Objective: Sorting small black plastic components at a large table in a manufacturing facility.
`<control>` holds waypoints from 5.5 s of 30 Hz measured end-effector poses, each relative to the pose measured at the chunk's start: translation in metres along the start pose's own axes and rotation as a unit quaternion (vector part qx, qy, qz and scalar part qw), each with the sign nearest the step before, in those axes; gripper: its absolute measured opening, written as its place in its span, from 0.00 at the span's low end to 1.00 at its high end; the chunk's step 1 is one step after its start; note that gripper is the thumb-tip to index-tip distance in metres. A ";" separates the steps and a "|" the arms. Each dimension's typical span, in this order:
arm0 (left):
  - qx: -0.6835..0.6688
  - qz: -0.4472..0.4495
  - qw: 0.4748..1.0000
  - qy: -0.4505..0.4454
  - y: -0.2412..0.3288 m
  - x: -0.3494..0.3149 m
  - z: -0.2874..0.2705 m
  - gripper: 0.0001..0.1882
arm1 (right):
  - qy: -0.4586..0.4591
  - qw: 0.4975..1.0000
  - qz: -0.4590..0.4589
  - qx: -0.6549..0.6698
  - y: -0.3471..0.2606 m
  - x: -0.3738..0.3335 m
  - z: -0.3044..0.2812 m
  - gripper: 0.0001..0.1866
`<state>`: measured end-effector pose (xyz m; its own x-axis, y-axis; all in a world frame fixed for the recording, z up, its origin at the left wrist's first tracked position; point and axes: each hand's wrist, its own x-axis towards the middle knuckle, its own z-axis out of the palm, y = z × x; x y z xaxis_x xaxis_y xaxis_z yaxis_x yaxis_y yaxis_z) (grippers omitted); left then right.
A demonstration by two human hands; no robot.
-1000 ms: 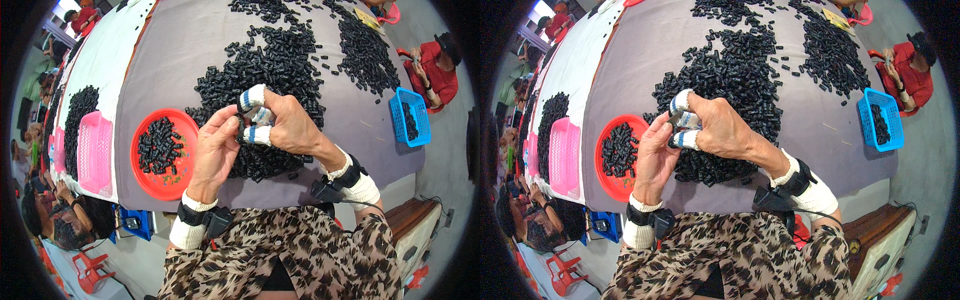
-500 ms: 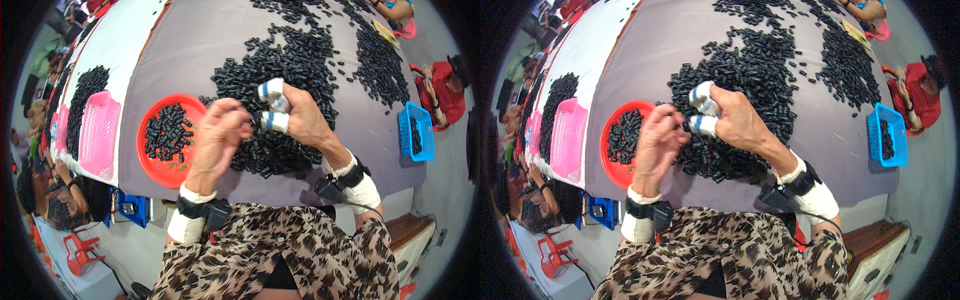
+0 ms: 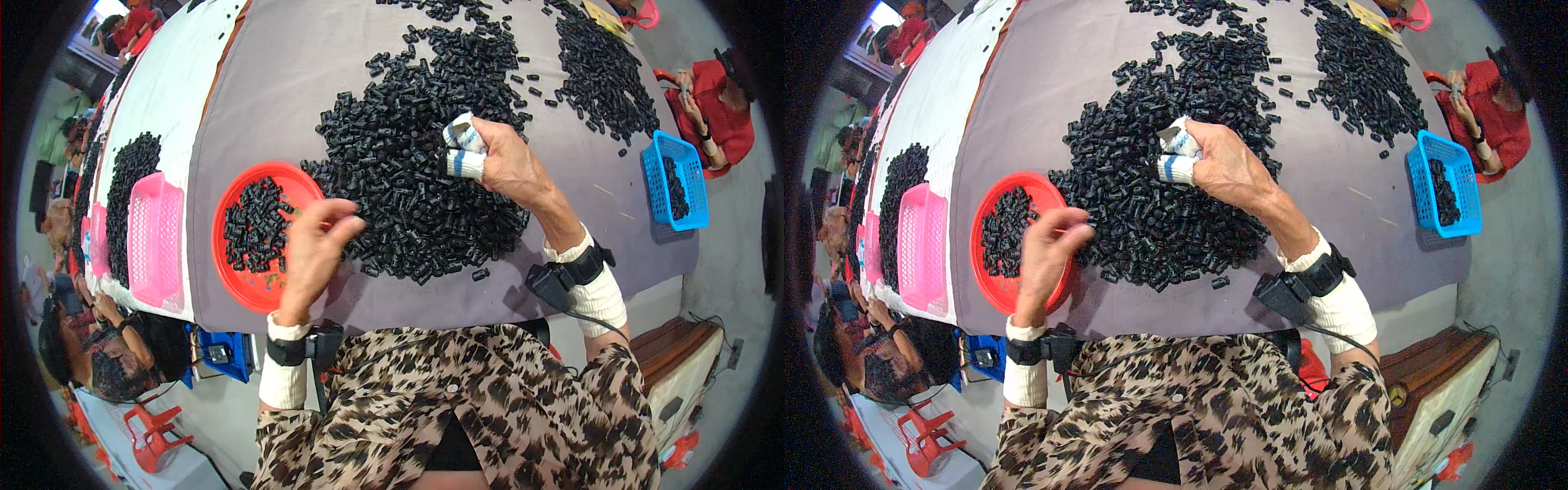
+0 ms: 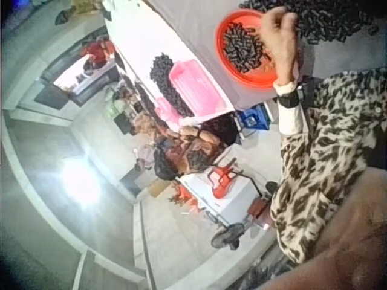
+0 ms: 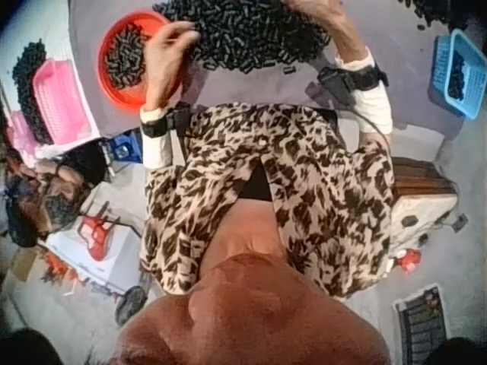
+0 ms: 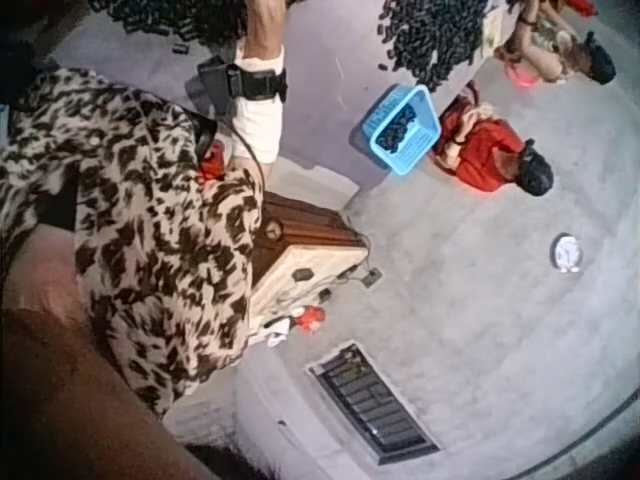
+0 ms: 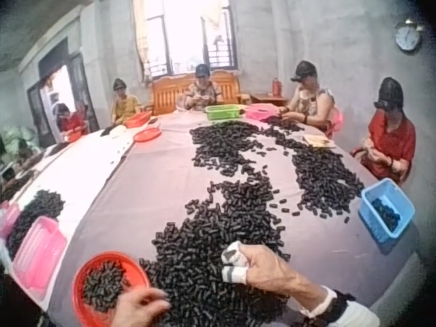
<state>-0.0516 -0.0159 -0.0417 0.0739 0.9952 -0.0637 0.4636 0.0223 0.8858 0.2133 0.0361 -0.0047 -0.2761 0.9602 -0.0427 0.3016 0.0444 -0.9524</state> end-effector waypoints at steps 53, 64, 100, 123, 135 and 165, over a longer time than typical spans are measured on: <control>-0.639 0.029 0.758 -0.124 0.099 0.040 0.017 0.11 | 0.019 0.989 -0.146 -0.023 -0.080 0.012 0.016 0.23; -0.651 0.007 0.752 -0.100 0.096 0.038 0.020 0.11 | -0.078 0.988 -0.115 -0.061 -0.081 0.020 0.011 0.18; -0.619 -0.019 0.781 -0.083 0.095 0.040 0.027 0.11 | -0.110 0.981 -0.157 -0.039 -0.065 0.024 0.011 0.18; -0.660 -0.019 0.745 -0.100 0.077 0.034 0.024 0.15 | -0.067 0.984 -0.129 -0.099 -0.064 0.014 0.015 0.17; -0.630 0.007 0.768 -0.119 0.070 0.035 0.024 0.15 | -0.093 0.983 -0.129 -0.088 -0.058 0.023 0.019 0.21; -0.596 -0.017 0.797 -0.094 0.070 0.031 0.028 0.13 | -0.166 0.969 -0.136 -0.121 -0.049 0.022 0.015 0.21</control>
<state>0.0080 0.0141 0.0054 0.2623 0.9628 -0.0656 -0.6929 0.2352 0.6816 0.1784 0.0510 0.0364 -0.6424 0.7634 0.0674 0.3696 0.3857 -0.8454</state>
